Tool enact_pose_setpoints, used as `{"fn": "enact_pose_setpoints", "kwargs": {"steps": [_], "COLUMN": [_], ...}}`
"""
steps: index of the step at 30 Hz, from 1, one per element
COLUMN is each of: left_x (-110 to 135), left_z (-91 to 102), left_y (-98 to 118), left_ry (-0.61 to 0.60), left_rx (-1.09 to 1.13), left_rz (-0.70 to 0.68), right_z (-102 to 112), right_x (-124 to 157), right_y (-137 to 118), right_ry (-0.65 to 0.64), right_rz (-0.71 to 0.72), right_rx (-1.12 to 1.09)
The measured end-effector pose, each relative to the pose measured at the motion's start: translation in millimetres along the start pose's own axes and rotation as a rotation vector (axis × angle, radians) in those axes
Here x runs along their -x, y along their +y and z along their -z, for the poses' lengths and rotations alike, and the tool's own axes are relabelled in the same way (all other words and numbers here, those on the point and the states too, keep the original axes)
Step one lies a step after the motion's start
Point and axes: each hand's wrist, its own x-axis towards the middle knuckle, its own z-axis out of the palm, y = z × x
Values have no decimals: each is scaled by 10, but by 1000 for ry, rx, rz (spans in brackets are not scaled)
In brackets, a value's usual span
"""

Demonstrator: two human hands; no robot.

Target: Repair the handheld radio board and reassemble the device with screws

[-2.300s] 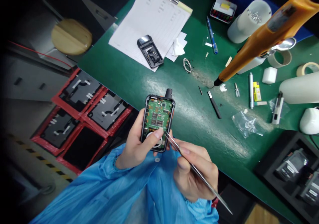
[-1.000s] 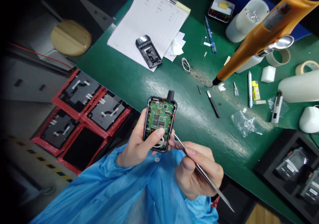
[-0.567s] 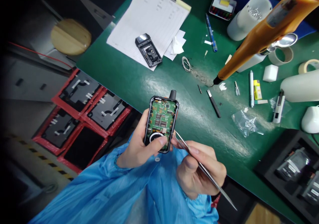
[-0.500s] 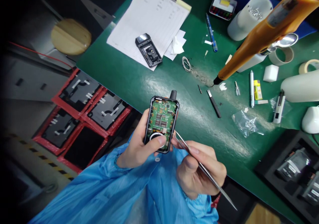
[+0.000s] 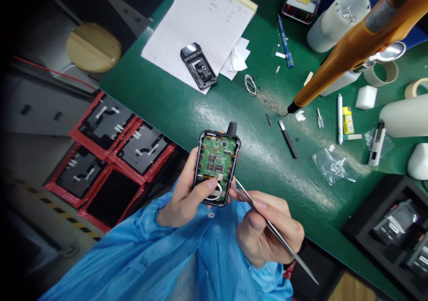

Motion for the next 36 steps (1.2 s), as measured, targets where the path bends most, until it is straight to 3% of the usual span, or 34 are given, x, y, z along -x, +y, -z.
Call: {"fn": "enact_pose_setpoints", "kwargs": {"steps": [3, 7, 11, 14, 21, 25, 30, 33, 36], "left_x": [15, 35, 26, 25, 22, -48, -142, -203, -275], "left_z": [2, 19, 57, 67, 17, 51, 150, 212, 274], "left_y": [-11, -50, -116, -149, -134, -146, -168, -136, -90], "left_ry": [7, -79, -124, -89, -65, 3, 1, 25, 41], "left_rx": [-9, 8, -78, -185, -35, 75, 86, 14, -195], "left_rz": [-48, -72, -222, -307, -248, -113, -2, 41, 107], "right_z": [-4, 8, -7, -22, 192, 409, 706, 813, 846], "right_x": [5, -4, -3, 10, -55, -170, -294, -309, -275], "right_y": [3, -1, -22, -28, 173, 284, 388, 469, 546], "right_ry": [12, 15, 12, 30, 60, -79, -478, -583, -649], "right_rz": [5, -6, -5, 12, 49, -153, -313, -378, -419], "right_rx": [37, 73, 77, 96, 91, 167, 646, 710, 734]}}
